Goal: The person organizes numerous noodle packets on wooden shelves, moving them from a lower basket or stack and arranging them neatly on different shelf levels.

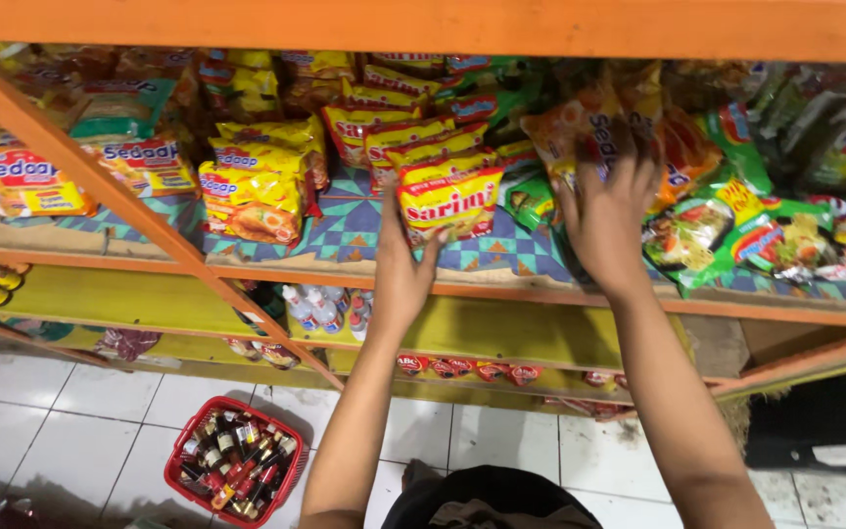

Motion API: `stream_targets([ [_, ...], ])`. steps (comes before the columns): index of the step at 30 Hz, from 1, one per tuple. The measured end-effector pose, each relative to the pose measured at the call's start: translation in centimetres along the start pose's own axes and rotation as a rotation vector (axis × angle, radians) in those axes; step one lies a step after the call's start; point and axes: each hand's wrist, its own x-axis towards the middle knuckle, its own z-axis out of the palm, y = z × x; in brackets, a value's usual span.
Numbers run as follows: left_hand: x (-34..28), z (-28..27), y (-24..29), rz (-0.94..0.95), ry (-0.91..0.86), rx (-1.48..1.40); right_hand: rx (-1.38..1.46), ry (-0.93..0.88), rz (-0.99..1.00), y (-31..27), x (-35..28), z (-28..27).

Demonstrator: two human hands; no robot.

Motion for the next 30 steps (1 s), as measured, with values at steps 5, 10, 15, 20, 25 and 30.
stream_targets([
  [5, 0.0, 0.6, -1.0, -0.155, 0.002, 0.034, 0.154, 0.05, -0.012, -2.7, -1.6, -0.7],
  [10, 0.0, 0.9, -2.9, -0.13, 0.004, 0.196, 0.649, -0.105, -0.044, -7.2, -1.8, -0.3],
  [15, -0.9, -0.4, -3.8, -0.083, 0.044, 0.193, 0.857, -0.262, 0.063, -10.4, -1.0, 3.0],
  [20, 0.0, -5.1, -3.1, -0.205, 0.023, -0.095, 0.643, -0.137, 0.039, -11.4, -0.5, 4.8],
  [25, 0.5, -7.0, -2.5, -0.185, -0.101, 0.126, 0.72, -0.113, 0.045, -12.5, 1.6, 4.7],
  [30, 0.3, -7.2, -3.3, -0.082, -0.036, 0.088, 0.909, -0.342, 0.173, -13.5, 0.6, 4.3],
])
